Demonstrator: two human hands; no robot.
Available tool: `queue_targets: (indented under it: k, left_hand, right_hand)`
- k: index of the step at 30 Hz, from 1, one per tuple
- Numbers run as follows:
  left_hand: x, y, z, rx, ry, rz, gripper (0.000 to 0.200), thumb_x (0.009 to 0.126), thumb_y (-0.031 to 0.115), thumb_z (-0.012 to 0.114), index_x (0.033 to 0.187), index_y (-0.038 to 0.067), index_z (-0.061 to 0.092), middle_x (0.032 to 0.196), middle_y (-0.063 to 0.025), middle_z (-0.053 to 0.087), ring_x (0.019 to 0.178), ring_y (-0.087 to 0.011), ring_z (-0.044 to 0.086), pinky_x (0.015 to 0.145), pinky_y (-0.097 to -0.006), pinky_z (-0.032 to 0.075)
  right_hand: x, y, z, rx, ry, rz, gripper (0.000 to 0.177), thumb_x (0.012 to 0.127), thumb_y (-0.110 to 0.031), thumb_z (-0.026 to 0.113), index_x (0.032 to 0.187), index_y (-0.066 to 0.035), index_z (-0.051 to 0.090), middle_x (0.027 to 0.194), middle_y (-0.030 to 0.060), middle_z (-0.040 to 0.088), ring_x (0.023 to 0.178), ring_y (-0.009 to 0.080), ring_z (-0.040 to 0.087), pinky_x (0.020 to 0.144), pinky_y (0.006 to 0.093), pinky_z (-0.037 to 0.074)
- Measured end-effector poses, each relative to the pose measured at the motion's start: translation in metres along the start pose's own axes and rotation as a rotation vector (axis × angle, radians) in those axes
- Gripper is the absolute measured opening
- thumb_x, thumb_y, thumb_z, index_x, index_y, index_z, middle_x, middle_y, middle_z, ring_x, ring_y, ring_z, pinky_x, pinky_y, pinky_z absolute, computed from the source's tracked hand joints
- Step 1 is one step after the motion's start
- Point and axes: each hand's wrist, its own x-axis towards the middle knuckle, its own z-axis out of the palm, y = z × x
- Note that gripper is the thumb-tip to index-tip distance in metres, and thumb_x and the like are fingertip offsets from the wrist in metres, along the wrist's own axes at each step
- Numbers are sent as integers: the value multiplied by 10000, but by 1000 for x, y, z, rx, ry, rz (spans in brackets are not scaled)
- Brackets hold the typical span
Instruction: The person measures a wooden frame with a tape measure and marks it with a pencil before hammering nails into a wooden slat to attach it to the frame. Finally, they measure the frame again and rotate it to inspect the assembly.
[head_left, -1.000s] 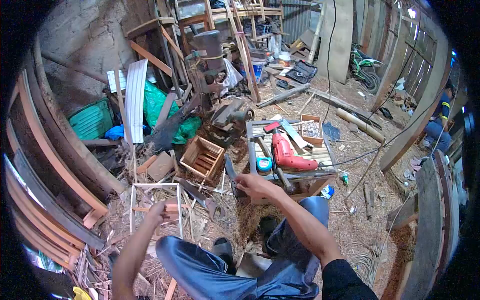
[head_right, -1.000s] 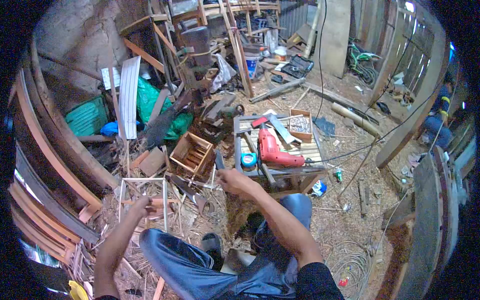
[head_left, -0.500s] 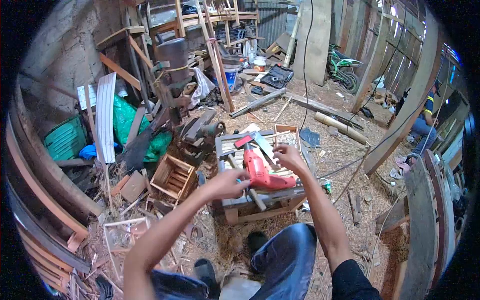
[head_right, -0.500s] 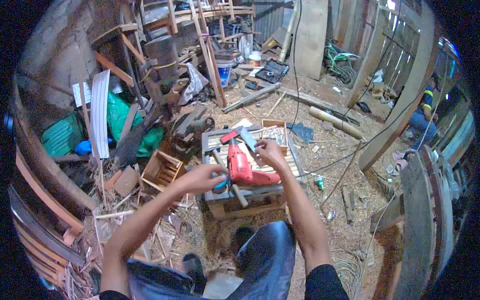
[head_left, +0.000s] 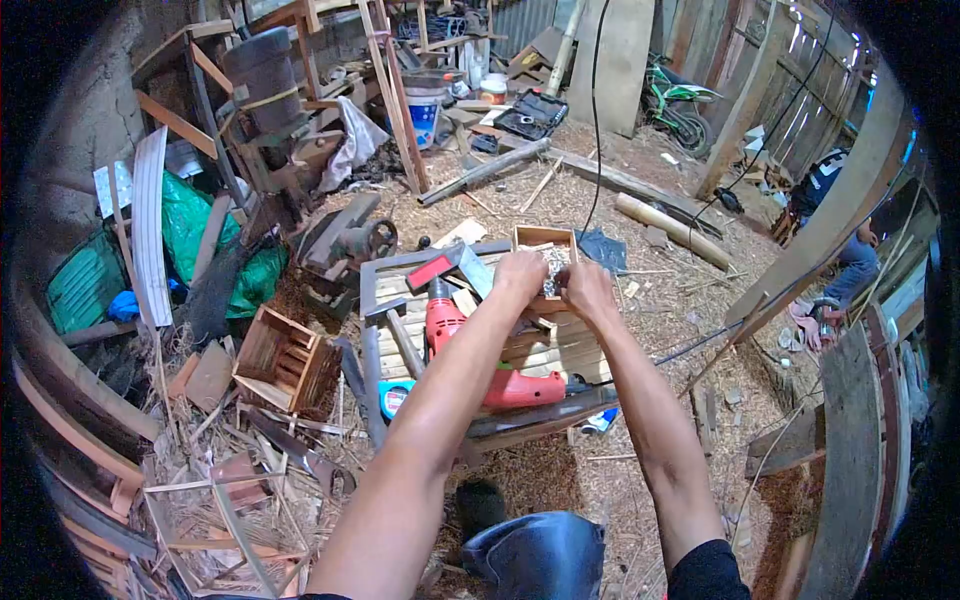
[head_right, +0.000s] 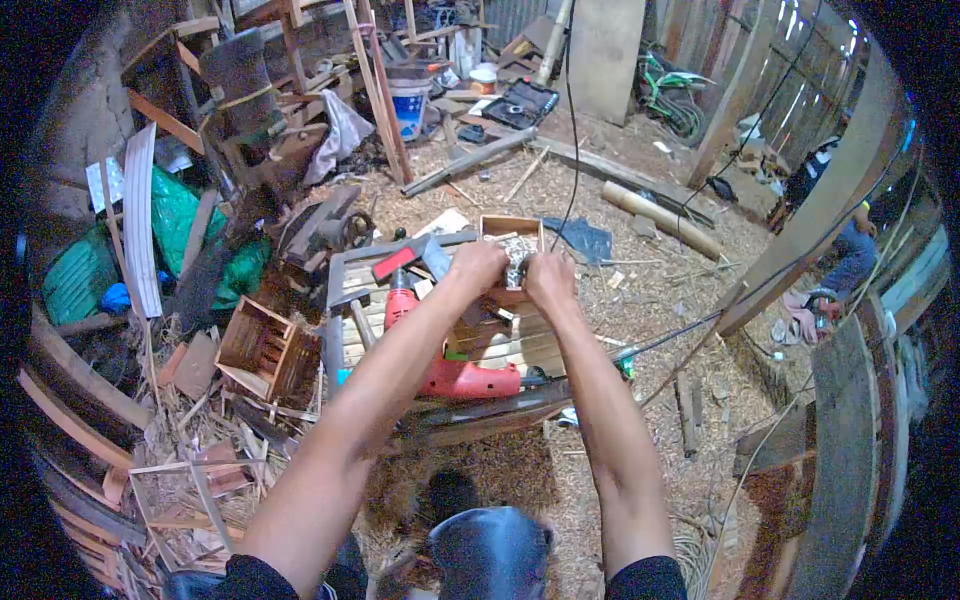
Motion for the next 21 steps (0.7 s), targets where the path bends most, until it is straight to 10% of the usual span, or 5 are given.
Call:
queue_targets:
  k: [11,21]
  left_hand:
    - [-25,3,3,-310,433,-73,142,754,91,583,882,62,638,764,-194,638,759,-368,636,658,-468,509]
    - [-12,18,-18,-922,339,-510,179,729,159,700,811,2,670,805,-151,677,745,-227,662,681,-349,519]
  right_hand:
    - [-12,-22,-14,162,75,54,201,764,-136,572,915,-71,687,835,233,648,830,376,635,749,488,494]
    - [-11,-33,-42,399,-99,105,206,765,-174,640,929,-69,709,839,201,679,825,306,672,754,390,522]
